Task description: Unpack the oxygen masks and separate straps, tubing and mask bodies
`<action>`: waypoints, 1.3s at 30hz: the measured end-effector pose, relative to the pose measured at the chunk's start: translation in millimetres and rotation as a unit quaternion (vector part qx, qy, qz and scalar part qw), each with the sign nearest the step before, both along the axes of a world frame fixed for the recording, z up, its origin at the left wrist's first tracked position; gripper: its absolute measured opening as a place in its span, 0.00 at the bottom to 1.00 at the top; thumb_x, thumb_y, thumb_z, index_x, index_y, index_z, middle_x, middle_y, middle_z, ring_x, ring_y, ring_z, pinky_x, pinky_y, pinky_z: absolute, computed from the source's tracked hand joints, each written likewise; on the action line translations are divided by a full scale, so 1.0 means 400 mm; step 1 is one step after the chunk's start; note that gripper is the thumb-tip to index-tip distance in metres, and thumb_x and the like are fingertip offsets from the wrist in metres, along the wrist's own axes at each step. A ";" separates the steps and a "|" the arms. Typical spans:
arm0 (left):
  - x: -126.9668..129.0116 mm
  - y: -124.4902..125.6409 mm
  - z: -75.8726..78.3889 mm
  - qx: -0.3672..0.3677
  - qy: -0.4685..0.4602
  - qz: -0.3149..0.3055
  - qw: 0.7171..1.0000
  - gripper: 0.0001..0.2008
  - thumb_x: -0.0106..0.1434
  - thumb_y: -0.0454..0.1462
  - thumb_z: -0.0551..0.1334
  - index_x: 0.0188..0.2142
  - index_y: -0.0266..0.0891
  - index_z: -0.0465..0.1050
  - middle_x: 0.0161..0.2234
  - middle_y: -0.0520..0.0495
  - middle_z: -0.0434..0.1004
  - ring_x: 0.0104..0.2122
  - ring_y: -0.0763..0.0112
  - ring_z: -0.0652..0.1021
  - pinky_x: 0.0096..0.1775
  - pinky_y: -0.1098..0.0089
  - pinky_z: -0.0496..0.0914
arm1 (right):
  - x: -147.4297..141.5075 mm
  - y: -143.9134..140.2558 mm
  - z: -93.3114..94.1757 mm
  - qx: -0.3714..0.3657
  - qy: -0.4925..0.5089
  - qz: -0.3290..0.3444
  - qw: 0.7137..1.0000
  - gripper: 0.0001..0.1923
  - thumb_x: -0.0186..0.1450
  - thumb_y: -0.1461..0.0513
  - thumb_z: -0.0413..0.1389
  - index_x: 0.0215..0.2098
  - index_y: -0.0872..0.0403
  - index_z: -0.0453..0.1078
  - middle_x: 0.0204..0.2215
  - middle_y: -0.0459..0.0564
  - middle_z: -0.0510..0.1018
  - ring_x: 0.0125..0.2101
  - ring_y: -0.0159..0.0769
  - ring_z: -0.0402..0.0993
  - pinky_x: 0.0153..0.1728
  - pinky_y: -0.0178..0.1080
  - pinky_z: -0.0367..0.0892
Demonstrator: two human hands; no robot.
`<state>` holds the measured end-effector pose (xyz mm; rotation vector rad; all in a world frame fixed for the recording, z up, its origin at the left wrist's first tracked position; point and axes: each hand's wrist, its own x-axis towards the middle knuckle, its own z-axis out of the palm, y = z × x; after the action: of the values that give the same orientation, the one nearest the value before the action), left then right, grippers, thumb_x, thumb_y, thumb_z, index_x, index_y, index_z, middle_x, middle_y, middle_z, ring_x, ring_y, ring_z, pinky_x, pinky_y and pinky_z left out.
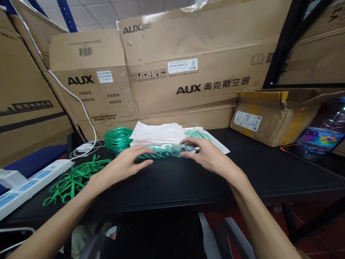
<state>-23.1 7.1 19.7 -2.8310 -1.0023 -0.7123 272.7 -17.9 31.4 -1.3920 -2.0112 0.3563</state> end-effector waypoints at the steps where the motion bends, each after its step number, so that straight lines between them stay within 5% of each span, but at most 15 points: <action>1: 0.033 0.026 0.003 0.006 0.002 -0.003 1.000 0.16 0.72 0.45 0.58 0.56 0.43 0.71 0.55 0.46 0.74 0.56 0.62 0.73 0.59 0.64 0.65 | 0.010 0.011 -0.003 0.011 0.005 -0.008 1.000 0.19 0.62 0.50 0.60 0.48 0.50 0.74 0.47 0.52 0.80 0.44 0.47 0.76 0.46 0.47 0.70; 7: 0.140 0.127 -0.024 0.026 0.013 0.017 0.999 0.20 0.72 0.45 0.58 0.58 0.38 0.70 0.51 0.40 0.73 0.52 0.55 0.71 0.55 0.57 0.67 | 0.026 0.084 -0.021 0.054 0.008 -0.009 0.998 0.15 0.63 0.54 0.59 0.46 0.51 0.71 0.48 0.53 0.79 0.47 0.47 0.75 0.51 0.49 0.68; 14: 0.122 0.145 -0.036 0.033 0.028 0.001 0.999 0.18 0.73 0.44 0.58 0.57 0.39 0.71 0.50 0.41 0.73 0.51 0.57 0.72 0.54 0.59 0.67 | 0.002 0.118 -0.038 0.024 -0.027 0.036 0.999 0.14 0.64 0.59 0.60 0.48 0.52 0.75 0.47 0.52 0.82 0.48 0.46 0.78 0.49 0.44 0.70; 32: 0.122 0.153 -0.046 0.047 0.039 0.001 0.998 0.18 0.73 0.44 0.58 0.57 0.38 0.71 0.51 0.40 0.74 0.51 0.55 0.72 0.54 0.57 0.67 | -0.040 0.094 -0.073 0.085 -0.127 -0.007 0.988 0.21 0.70 0.57 0.54 0.60 0.53 0.72 0.53 0.57 0.78 0.53 0.51 0.75 0.55 0.48 0.67; 39: 0.126 0.137 -0.040 0.042 0.000 0.015 0.999 0.20 0.72 0.44 0.59 0.58 0.37 0.69 0.52 0.40 0.72 0.52 0.55 0.72 0.55 0.56 0.67 | 0.107 0.059 -0.073 0.120 -0.156 -0.104 0.975 0.24 0.71 0.57 0.48 0.60 0.55 0.71 0.57 0.60 0.75 0.55 0.54 0.72 0.56 0.52 0.66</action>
<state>27.3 62.0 3.8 -2.7387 -0.9887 -0.7335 315.3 5.6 2.1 -1.5571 -2.0426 -0.2071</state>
